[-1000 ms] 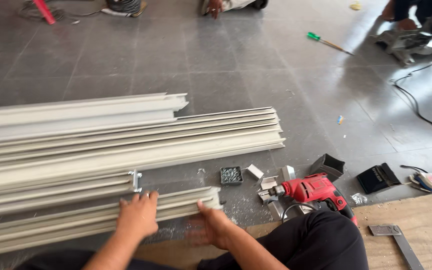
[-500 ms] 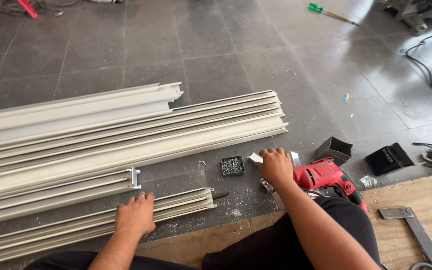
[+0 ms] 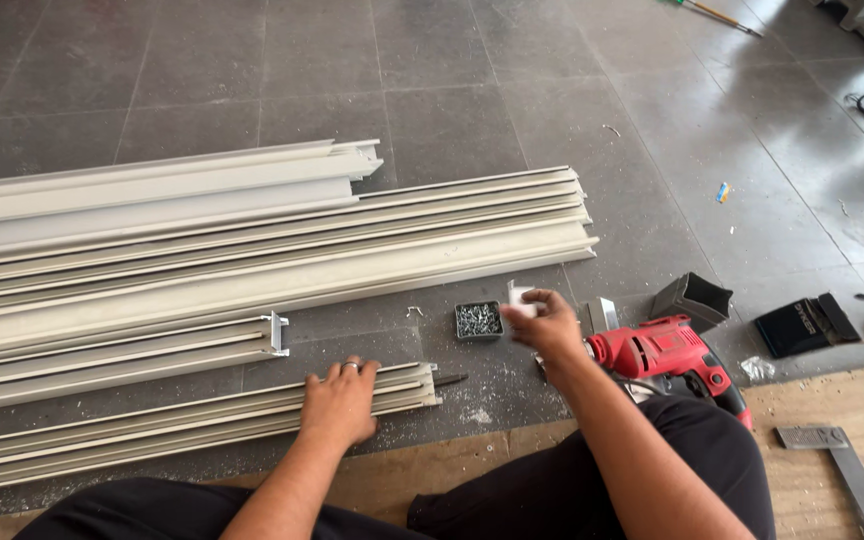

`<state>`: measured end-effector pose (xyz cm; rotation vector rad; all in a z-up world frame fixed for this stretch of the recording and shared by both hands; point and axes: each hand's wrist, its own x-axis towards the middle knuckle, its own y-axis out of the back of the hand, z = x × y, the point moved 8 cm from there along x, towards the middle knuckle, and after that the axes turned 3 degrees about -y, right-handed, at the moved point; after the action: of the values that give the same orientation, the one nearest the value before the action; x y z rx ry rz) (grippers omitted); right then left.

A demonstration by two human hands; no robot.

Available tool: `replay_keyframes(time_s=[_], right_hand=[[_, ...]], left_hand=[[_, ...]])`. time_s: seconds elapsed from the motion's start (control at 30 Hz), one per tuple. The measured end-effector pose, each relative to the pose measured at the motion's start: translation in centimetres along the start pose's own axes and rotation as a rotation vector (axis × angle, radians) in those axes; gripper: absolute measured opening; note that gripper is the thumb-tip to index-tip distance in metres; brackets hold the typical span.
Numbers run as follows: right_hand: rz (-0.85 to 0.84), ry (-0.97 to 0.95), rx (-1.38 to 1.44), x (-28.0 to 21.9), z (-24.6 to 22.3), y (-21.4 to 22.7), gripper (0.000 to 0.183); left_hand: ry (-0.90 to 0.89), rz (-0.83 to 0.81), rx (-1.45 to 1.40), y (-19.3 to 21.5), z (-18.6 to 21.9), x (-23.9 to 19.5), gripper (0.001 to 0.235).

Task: The person sits on the floor and uses a red power drill to attach metal brackets to long white metal profiles. They repeatedly pick up profiles, align brackets, and drive screws to secure them before stacking the finished pieces.

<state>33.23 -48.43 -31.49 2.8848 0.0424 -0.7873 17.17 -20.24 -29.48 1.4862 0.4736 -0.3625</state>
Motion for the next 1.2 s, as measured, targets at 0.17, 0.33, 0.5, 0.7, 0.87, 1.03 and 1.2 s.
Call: replay_keyframes(time_s=[0.17,0.33,0.5,0.7,0.87,1.03,1.2], right_hand=[[-0.169,-0.168,0.018,-4.4,1.1,-4.3,0.081],[-0.226,-0.25,0.036,-5.5,3.2,-5.7,0.046],[-0.019,0.163,-0.417,-4.9,2.0,-5.4,0.023],[0.218,0.378,-0.515,-6.9,1.9,-6.6,0.027],[0.261,0.426,-0.496,-8.0,2.2,-7.5,0.029],[0.272,0.594,-0.581,-9.3,1.3,-8.7,0.029],[0.09,0.667,-0.779,-10.7,2.0,-9.6,0.025]], left_hand=[[-0.046,0.089,-0.044,0.2,-0.4,0.2,0.084],[-0.035,0.11,-0.076,1.1,-0.8,-0.7,0.082],[-0.023,0.111,-0.106,1.7,-1.2,-1.5,0.082],[-0.022,0.13,-0.122,2.3,-1.2,-1.9,0.08],[-0.015,0.117,-0.147,2.3,-1.0,-2.1,0.08],[-0.02,0.12,-0.165,2.5,-1.1,-2.0,0.077],[-0.019,0.131,-0.179,2.1,-1.2,-1.8,0.074]])
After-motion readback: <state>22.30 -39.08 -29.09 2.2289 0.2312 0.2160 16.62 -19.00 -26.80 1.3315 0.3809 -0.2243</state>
